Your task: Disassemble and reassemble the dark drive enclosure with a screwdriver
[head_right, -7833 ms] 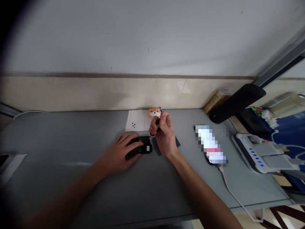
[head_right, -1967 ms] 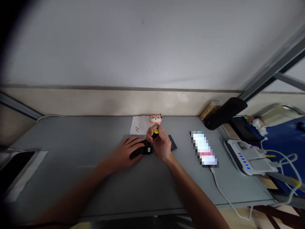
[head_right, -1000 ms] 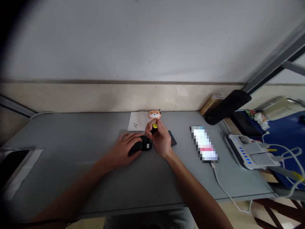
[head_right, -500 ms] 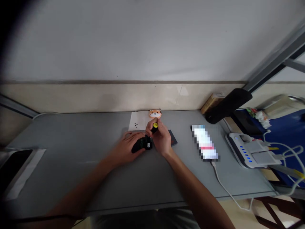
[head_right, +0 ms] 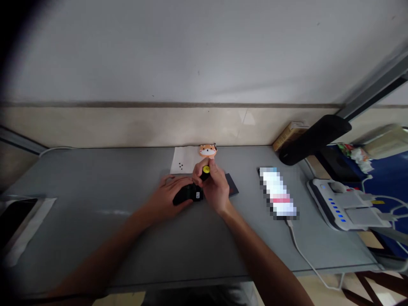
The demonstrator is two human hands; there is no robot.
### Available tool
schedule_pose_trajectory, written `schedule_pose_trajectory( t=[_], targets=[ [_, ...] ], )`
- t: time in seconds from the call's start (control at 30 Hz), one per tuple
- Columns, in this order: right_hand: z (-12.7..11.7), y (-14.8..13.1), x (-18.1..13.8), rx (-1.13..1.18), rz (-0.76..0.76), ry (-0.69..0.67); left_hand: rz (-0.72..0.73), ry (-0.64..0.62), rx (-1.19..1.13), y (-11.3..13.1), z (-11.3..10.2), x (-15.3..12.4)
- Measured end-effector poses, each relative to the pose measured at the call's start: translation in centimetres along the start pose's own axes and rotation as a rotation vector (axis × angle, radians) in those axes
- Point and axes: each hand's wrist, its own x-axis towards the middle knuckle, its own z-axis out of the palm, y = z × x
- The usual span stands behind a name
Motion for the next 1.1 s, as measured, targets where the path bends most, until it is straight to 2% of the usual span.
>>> schedule_pose_trajectory(
  t=[0.2, 0.5, 1.1],
  targets=[
    [0.07, 0.26, -0.12, -0.006, -0.011, -0.006, 0.015, 0.013, -0.004, -0.32, 0.35, -0.11],
    [0.18, 0.61, -0.25, -0.015, -0.073, 0.005, 0.008, 0.011, -0.009, 0.25, -0.27, 0.05],
    [0.16, 0.61, -0.38, -0.014, -0.058, -0.002, -0.007, 0.006, -0.006, 0.16, -0.25, -0.05]
  ],
)
